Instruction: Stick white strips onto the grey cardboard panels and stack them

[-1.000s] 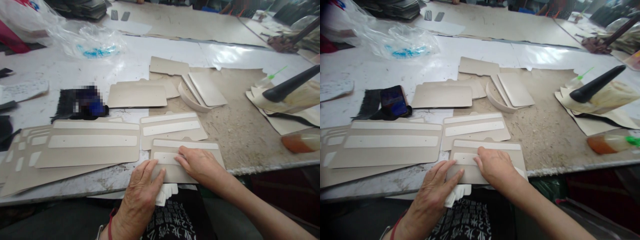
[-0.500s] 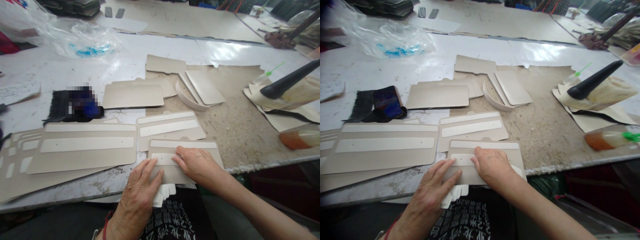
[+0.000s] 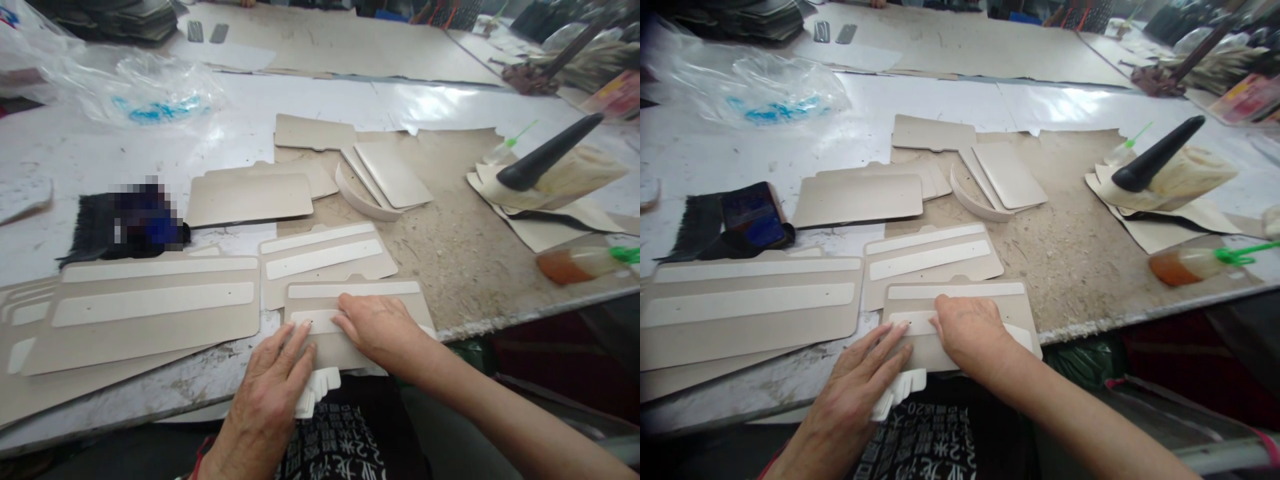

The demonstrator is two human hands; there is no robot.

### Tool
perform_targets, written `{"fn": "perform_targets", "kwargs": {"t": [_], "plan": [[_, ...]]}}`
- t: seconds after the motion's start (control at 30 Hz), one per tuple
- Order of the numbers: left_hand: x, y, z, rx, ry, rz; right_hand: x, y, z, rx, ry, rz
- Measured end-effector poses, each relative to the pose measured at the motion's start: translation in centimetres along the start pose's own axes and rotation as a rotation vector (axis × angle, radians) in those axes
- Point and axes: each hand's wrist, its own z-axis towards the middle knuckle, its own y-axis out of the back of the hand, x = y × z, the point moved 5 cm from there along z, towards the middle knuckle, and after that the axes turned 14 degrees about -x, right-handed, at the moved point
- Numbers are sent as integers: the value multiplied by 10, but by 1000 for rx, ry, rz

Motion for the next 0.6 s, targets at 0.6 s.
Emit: {"fn": "perform_targets", "kwargs": {"t": [0.6], "plan": [[5,-13,-4,-42,-209,94,-16,25,-53,-436,-49,-101]]}}
